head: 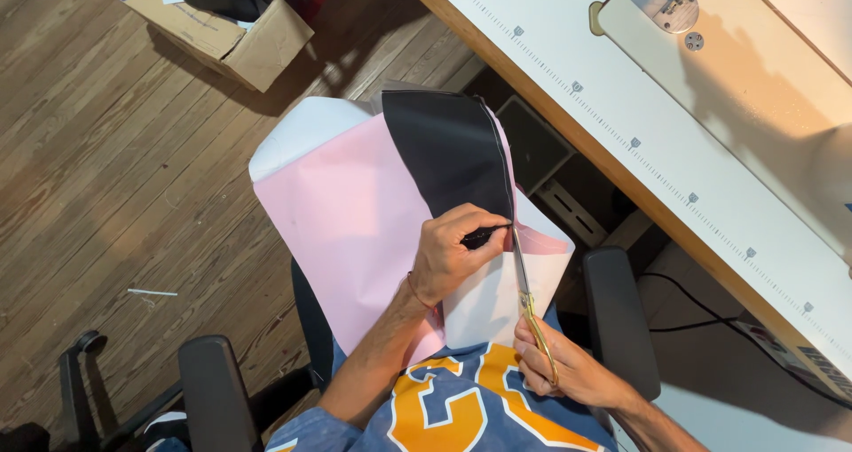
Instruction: Cutting a piece of pink and black leather using a pair of scissors.
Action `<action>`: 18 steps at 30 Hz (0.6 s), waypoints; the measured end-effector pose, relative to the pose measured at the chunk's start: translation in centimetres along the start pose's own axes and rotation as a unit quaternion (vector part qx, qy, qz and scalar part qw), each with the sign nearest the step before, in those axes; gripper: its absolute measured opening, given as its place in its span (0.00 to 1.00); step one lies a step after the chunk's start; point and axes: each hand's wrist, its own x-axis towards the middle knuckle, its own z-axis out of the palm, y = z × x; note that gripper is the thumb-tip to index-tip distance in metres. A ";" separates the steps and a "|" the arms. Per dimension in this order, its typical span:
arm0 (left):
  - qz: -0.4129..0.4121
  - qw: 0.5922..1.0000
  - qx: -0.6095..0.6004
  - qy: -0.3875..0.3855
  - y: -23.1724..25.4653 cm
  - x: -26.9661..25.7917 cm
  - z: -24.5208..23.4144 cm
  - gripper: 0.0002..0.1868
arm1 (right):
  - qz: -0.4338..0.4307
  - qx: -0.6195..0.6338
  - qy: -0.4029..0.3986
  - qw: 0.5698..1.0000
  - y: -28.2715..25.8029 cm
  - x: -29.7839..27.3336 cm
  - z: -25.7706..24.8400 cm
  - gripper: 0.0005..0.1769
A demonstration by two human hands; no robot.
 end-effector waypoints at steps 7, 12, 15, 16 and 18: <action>0.004 1.000 0.014 0.005 0.7 0.2 -0.2 0.07 | 0.017 -0.050 0.057 0.997 1.3 0.8 -0.4 0.19; 0.012 0.999 0.039 0.003 1.0 0.3 -0.3 0.07 | -0.006 -0.049 0.054 0.997 0.2 0.6 0.6 0.16; 0.020 0.998 0.053 0.003 1.0 0.2 -0.3 0.08 | 0.010 -0.066 0.071 0.995 -1.0 0.3 1.5 0.12; 0.022 0.998 0.053 0.002 1.1 0.3 -0.3 0.08 | 0.019 -0.067 0.077 0.995 -1.3 0.2 1.7 0.09; 0.021 0.998 0.057 0.003 1.1 0.2 -0.4 0.07 | 0.014 -0.074 0.072 0.995 -1.8 0.0 2.0 0.09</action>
